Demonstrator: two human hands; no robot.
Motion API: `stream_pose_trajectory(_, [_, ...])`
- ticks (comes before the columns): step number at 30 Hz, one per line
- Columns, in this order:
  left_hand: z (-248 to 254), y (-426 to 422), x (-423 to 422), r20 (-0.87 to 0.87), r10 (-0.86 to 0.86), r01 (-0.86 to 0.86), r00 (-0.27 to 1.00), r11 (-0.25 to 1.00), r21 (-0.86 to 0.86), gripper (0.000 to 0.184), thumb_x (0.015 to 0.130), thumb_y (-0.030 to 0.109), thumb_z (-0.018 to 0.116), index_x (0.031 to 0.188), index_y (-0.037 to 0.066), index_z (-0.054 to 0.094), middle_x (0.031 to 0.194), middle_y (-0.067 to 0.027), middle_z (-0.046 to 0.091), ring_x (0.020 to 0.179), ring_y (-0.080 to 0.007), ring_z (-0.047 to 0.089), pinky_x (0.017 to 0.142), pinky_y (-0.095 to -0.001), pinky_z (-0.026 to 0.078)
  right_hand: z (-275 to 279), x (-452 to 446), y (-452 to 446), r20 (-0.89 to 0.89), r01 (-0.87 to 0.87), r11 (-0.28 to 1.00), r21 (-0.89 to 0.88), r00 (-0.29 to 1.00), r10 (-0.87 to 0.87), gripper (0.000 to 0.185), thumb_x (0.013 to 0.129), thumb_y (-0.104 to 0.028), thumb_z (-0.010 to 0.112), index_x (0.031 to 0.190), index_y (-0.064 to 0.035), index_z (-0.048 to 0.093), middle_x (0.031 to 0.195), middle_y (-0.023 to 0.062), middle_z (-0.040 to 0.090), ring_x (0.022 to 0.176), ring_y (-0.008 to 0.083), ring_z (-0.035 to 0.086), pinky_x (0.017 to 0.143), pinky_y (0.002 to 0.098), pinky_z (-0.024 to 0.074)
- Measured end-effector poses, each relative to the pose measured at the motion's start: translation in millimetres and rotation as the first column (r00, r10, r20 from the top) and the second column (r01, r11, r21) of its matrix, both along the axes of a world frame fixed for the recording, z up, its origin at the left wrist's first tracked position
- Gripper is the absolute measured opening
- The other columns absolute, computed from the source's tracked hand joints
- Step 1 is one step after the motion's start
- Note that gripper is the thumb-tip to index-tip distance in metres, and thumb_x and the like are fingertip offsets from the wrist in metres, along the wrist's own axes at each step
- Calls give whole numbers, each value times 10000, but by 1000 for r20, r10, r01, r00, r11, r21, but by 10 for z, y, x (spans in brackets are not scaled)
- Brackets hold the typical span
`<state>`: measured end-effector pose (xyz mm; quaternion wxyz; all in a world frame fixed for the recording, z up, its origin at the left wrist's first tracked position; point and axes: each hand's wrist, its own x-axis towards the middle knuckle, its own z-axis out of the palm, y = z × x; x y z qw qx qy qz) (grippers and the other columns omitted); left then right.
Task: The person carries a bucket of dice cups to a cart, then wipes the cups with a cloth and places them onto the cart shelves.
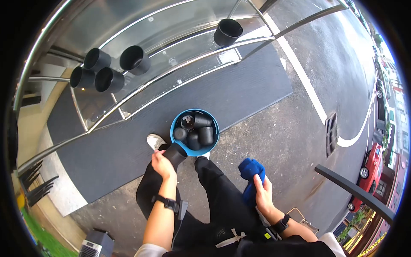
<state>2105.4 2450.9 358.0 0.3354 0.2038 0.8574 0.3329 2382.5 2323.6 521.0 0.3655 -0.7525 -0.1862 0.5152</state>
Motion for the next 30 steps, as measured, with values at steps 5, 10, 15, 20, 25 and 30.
stream_pose_trajectory(5, [-942, 154, 398, -344, -197, 217, 918, 976, 19, 341, 974, 296, 586, 860, -25, 600, 909, -220, 632, 913, -401, 588, 842, -486, 454, -99, 179, -277, 46, 77, 997, -19, 996, -76, 392, 1050, -271, 504, 1288, 30, 590, 1243, 62, 648, 1153, 151, 569, 1037, 313, 399])
stream_pose_trajectory(10, [-954, 270, 622, -522, -513, 557, 681, 826, -85, 247, 940, 304, 656, 915, 73, 574, 971, -128, 583, 959, -341, 564, 827, -470, 444, -54, 223, -450, 59, 52, 996, -75, 997, -48, 391, 1044, -282, 517, 1260, 33, 603, 1220, 50, 650, 1127, 139, 564, 1007, 308, 408])
stream_pose_trajectory(15, [-869, 325, 499, -496, -486, 600, 719, 795, 91, 247, 965, 276, 628, 918, 39, 578, 915, -144, 590, 908, -345, 574, 811, -452, 455, -47, 179, -446, 38, 12, 989, -150, 999, -6, 375, 1034, -267, 544, 1269, 18, 606, 1200, 25, 646, 1093, 107, 543, 968, 286, 419])
stream_pose_trajectory(20, [-607, 293, 224, 719, 102, -195, 687, 980, 47, 392, 1055, 367, 461, 943, 21, 607, 872, -89, 670, 837, -210, 645, 785, -368, 507, -35, 50, -96, -20, -54, 996, -73, 998, 53, 412, 1009, -260, 581, 1318, 13, 574, 1157, 9, 633, 1023, 97, 533, 934, 279, 431])
stream_pose_trajectory(25, [636, 159, 7, 993, -115, -187, 36, 975, 120, 553, 1056, 510, 292, 961, 64, 605, 1005, -157, 657, 983, -345, 628, 858, -524, 535, 92, -156, 304, -44, -249, 965, 79, 967, 253, 476, 969, -235, 618, 1348, 39, 531, 1254, 102, 627, 1134, 173, 555, 998, 331, 422])
stream_pose_trajectory(30, [1115, 116, -50, 965, -251, -251, -74, 941, 226, 616, 1062, 510, 246, 916, 25, 596, 955, -217, 649, 970, -394, 634, 842, -558, 565, 286, -372, 489, -33, -365, 908, 208, 925, 379, 521, 938, -276, 640, 1330, 49, 533, 1263, 162, 619, 1171, 252, 573, 1029, 374, 415])
